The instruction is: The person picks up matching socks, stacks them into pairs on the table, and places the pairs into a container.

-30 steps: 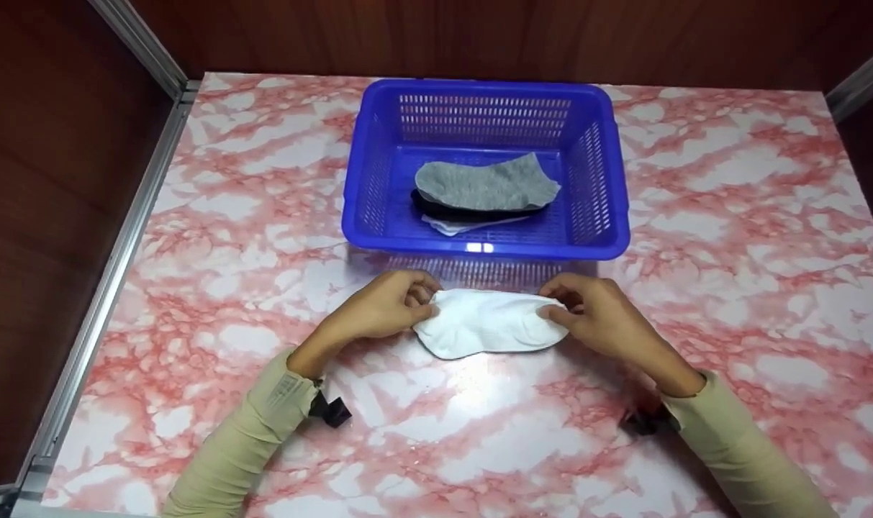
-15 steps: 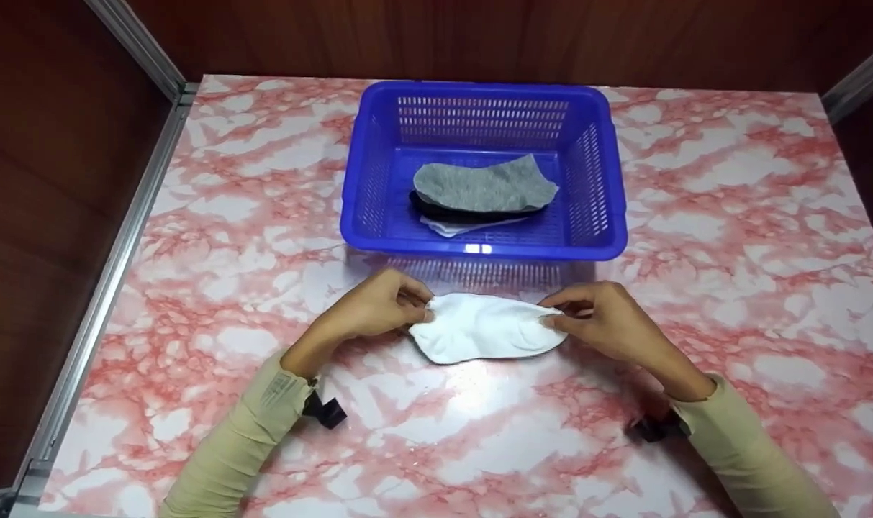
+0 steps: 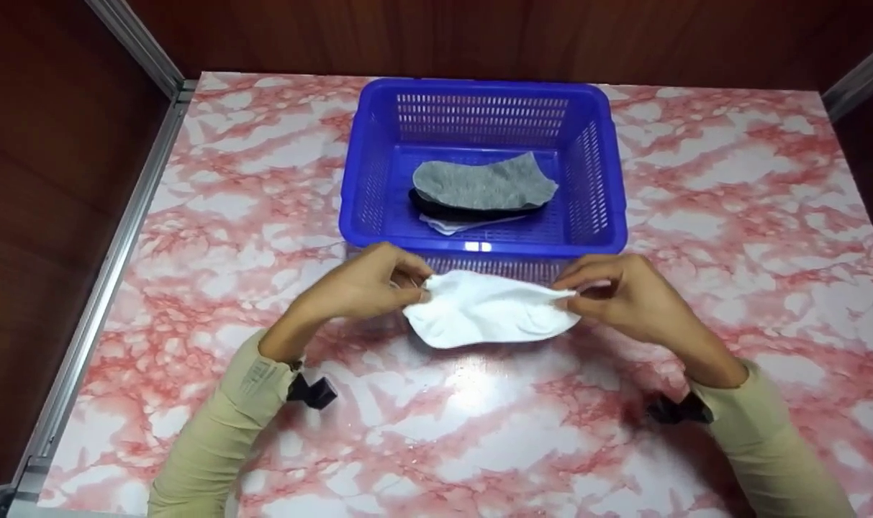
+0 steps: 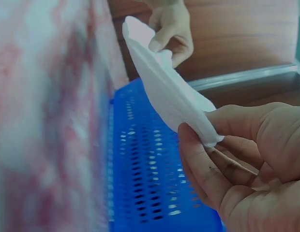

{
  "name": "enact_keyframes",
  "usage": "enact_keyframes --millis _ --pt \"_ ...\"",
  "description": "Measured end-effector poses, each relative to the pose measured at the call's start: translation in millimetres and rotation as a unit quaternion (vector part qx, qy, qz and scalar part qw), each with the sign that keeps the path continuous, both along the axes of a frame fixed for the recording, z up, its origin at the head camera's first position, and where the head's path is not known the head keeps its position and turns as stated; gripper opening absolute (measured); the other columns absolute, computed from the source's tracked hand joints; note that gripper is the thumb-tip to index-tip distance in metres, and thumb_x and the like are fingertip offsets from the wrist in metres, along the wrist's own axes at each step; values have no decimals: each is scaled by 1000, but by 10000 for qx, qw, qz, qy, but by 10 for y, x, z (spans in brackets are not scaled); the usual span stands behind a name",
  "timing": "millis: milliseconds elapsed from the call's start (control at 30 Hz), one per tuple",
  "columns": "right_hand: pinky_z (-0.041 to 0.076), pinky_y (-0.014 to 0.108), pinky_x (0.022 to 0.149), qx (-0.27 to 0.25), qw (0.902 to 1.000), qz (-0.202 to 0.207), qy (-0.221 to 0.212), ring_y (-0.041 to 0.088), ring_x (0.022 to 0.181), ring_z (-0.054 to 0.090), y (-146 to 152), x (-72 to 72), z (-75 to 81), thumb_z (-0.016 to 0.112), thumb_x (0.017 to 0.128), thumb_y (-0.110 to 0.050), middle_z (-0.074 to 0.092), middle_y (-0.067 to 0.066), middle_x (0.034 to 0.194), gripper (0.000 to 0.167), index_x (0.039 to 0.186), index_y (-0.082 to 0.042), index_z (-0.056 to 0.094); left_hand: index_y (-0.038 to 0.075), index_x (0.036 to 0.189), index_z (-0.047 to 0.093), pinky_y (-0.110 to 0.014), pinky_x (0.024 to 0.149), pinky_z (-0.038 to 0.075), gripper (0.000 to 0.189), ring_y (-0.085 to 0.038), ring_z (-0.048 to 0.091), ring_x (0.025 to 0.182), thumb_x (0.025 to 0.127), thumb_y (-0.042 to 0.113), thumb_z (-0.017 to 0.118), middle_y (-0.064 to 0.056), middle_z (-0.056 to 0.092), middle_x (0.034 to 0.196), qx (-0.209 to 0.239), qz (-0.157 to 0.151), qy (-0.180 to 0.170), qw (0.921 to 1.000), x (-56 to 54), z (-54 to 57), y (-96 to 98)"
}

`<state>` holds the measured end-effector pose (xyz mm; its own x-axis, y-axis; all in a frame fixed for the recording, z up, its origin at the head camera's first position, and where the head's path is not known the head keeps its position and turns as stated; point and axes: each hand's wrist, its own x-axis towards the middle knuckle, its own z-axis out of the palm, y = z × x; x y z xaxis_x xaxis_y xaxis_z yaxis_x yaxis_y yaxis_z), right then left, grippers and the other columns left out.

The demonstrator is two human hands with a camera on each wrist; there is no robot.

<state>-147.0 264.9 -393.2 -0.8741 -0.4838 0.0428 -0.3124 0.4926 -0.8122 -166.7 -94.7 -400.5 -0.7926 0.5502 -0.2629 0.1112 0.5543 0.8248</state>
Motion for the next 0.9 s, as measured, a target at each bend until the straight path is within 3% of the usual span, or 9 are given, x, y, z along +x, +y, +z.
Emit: enact_keyframes --millis 200,467,667,767,900 --pt "60 14 80 74 9996 170 202 -2 94 69 -34 -172 215 79 83 9 79 8 99 25 99 -9 84 1 119 76 -36 93 62 26 -21 73 97 96 12 72 -13 79 108 205 -273 433 9985 -139 181 -30" --pt "57 13 80 112 9984 429 357 -2 95 68 -127 -458 349 80 81 9 79 9 97 19 94 -5 84 1 119 75 -35 93 61 24 -20 73 96 98 11 69 -13 77 107 374 -213 435 9981 -259 338 -16" --pt "58 14 74 -28 9997 258 -39 3 91 71 -134 -663 449 81 87 1 79 -3 96 14 99 -4 83 1 125 72 -38 96 60 28 -25 73 103 100 12 66 -17 76 112 373 -40 560 9977 -442 408 -37" --pt "59 17 71 -145 9991 10 -390 5 84 72 -132 -787 481 81 88 -2 79 -10 91 16 104 -3 82 0 127 70 -40 98 60 29 -27 71 106 100 11 65 -19 75 115 396 101 602 9973 -588 428 -57" --pt "59 19 69 -178 9967 -374 -693 7 77 71 -137 -971 513 83 88 -5 78 -10 87 20 108 -5 81 -1 132 67 -40 100 58 33 -28 69 112 101 12 65 -20 73 122 300 239 560 9977 -806 451 -85"
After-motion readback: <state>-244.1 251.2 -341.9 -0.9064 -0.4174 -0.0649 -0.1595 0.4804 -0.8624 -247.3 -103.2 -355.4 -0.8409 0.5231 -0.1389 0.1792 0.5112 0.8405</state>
